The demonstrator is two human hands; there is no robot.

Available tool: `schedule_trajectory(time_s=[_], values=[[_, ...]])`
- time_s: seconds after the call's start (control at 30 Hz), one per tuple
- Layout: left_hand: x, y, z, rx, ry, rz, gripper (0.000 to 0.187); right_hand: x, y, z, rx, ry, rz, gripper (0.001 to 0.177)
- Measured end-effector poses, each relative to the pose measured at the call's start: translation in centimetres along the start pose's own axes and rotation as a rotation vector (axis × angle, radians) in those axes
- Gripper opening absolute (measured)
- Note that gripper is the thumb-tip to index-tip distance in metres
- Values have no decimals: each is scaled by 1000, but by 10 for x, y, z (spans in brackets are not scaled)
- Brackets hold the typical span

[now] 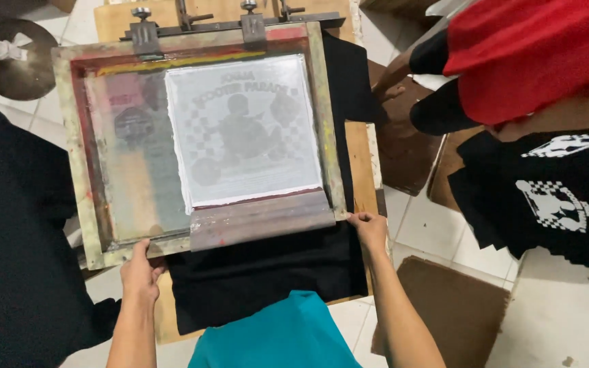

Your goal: The person lays a black t-shirt on a wooden board, positions a screen printing frame over it, and uses a squeegee to apply white ink. The person then lifts the frame to reveal the printed design and repeats the process with another t-shirt.

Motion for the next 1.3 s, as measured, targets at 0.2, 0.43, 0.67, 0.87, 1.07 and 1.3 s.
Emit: schedule_trajectory(time_s=[0.2, 0.43, 0.67, 0.87, 1.07, 1.3], values=[[-57, -13, -36, -24, 39, -1, 95, -17, 7, 20, -36, 12, 13, 23], [-4, 2, -2, 25, 13, -21, 90, -16, -2, 11, 2, -61, -32, 25], [25, -6, 19, -148, 49, -89, 92, 16, -16, -10, 63, -160, -5, 21], [26, -22, -20, -855, 258, -209, 73, 65, -33, 6, 348, -210, -27, 39], [57, -27, -26, -930, 332, -274, 56, 55, -36, 49, 333, -273, -33, 37], [120, -67, -48, -1119, 248, -424, 57, 90, -45, 82, 350, -278, -138, 39]])
Point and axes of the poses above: each hand's wrist, its own x-axis away from the middle knuckle, its own y-axis out of the palm, z = x × y, the point moved 6 cm from there along -x, towards the middle knuckle, and after that the axes turned 1 degree about y, right-handed, at the moved point
